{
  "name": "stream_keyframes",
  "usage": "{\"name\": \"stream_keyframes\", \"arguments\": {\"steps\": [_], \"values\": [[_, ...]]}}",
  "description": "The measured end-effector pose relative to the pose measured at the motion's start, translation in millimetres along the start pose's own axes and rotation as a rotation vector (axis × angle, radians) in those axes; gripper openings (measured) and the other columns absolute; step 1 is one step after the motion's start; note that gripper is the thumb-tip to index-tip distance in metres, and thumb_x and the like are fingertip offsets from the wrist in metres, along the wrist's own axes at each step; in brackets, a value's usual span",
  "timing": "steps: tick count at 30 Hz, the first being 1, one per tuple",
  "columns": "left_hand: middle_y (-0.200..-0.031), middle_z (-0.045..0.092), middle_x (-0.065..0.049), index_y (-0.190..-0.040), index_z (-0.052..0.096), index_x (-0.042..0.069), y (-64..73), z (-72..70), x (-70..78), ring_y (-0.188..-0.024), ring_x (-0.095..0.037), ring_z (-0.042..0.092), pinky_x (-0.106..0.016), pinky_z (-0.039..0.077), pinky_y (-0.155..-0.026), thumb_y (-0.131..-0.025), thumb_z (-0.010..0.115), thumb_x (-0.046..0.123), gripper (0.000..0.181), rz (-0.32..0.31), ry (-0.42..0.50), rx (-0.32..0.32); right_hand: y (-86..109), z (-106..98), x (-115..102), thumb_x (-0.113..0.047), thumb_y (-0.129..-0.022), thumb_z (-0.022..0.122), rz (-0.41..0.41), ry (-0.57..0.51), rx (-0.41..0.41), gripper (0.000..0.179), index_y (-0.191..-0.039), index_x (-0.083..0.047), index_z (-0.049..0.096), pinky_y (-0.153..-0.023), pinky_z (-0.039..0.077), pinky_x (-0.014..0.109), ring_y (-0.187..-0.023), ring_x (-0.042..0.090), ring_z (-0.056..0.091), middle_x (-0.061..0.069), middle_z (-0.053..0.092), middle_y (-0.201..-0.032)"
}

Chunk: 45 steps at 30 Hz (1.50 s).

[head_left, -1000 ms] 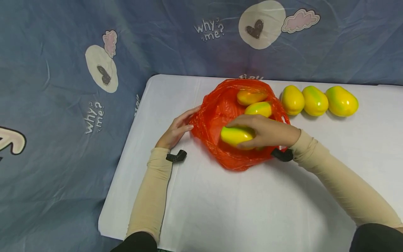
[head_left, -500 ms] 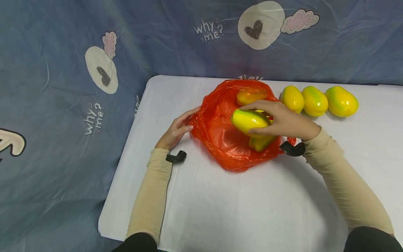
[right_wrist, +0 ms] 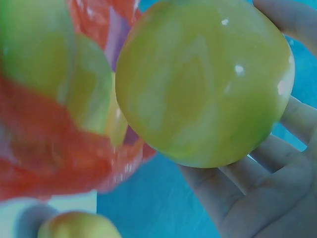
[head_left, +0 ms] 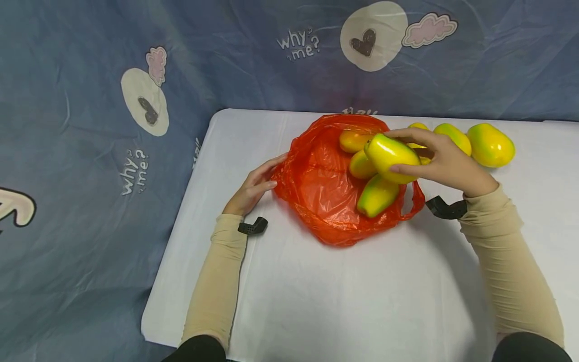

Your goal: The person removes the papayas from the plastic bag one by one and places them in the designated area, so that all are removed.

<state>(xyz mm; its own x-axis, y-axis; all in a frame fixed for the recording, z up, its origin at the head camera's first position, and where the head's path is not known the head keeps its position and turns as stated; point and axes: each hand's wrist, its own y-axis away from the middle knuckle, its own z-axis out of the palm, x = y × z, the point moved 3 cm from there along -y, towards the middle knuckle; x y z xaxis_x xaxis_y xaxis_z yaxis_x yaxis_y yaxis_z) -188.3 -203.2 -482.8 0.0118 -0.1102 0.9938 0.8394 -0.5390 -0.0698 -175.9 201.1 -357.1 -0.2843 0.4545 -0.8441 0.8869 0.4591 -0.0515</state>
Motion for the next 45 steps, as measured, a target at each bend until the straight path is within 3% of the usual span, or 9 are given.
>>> {"name": "stream_keyframes", "arguments": {"steps": [3,9,17,29,37,45], "values": [[-0.167,0.038,-0.004,-0.156,0.044,0.008,0.2,0.2,0.0,-0.157,-0.023,0.030,-0.034,0.035,-0.125,-0.094,0.054,0.008,0.063,0.003,0.000,-0.003,2.5,-8,8,-0.006,-0.087,0.081,0.007,-0.007,0.038,0.061,-0.143,-0.021,0.062,-0.096,0.048,0.006,-0.119,0.011,0.058,-0.004,0.064,-0.134],[-0.167,0.038,-0.004,-0.156,0.044,0.008,0.0,1.3,1.1,-0.157,-0.023,0.030,-0.033,0.036,-0.125,-0.094,0.053,0.007,0.063,0.002,-0.004,-0.003,9.4,-24,24,-0.012,-0.088,0.081,0.101,-0.002,0.081,0.062,-0.146,-0.021,0.059,-0.095,0.046,0.003,-0.125,0.007,0.054,-0.005,0.061,-0.142],[-0.167,0.038,-0.004,-0.156,0.044,0.007,0.3,0.4,-0.3,-0.157,-0.023,0.030,-0.033,0.037,-0.124,-0.094,0.052,0.005,0.063,0.006,-0.001,0.004,18.6,-43,41,-0.012,-0.090,0.079,0.156,-0.013,0.144,0.063,-0.149,-0.017,0.056,-0.091,0.046,0.001,-0.124,0.006,0.054,-0.005,0.060,-0.142],[-0.168,0.037,-0.004,-0.157,0.043,0.007,0.2,0.5,-0.9,-0.157,-0.024,0.031,-0.033,0.036,-0.124,-0.094,0.052,0.006,0.063,0.006,0.001,0.005,37.1,-79,78,-0.015,-0.093,0.076,0.307,-0.058,0.264,0.061,-0.150,-0.021,0.054,-0.083,0.047,0.000,-0.120,0.002,0.055,-0.011,0.059,-0.141],[-0.167,0.039,-0.005,-0.157,0.042,0.006,-0.5,-0.1,-0.7,-0.156,-0.024,0.032,-0.032,0.034,-0.125,-0.094,0.051,0.005,0.064,0.020,0.012,0.002,48.2,-102,96,-0.020,-0.095,0.074,0.373,-0.023,0.344,0.063,-0.153,-0.026,0.051,-0.089,0.044,-0.002,-0.131,-0.001,0.051,-0.012,0.054,-0.151],[-0.167,0.039,-0.005,-0.156,0.044,0.006,-0.1,0.4,-0.8,-0.156,-0.024,0.032,-0.032,0.035,-0.125,-0.094,0.051,0.004,0.063,0.014,0.013,0.001,62.4,-119,111,-0.015,-0.096,0.072,0.405,-0.079,0.436,0.060,-0.152,-0.026,0.052,-0.094,0.041,-0.002,-0.132,0.001,0.049,-0.018,0.056,-0.146]]}}
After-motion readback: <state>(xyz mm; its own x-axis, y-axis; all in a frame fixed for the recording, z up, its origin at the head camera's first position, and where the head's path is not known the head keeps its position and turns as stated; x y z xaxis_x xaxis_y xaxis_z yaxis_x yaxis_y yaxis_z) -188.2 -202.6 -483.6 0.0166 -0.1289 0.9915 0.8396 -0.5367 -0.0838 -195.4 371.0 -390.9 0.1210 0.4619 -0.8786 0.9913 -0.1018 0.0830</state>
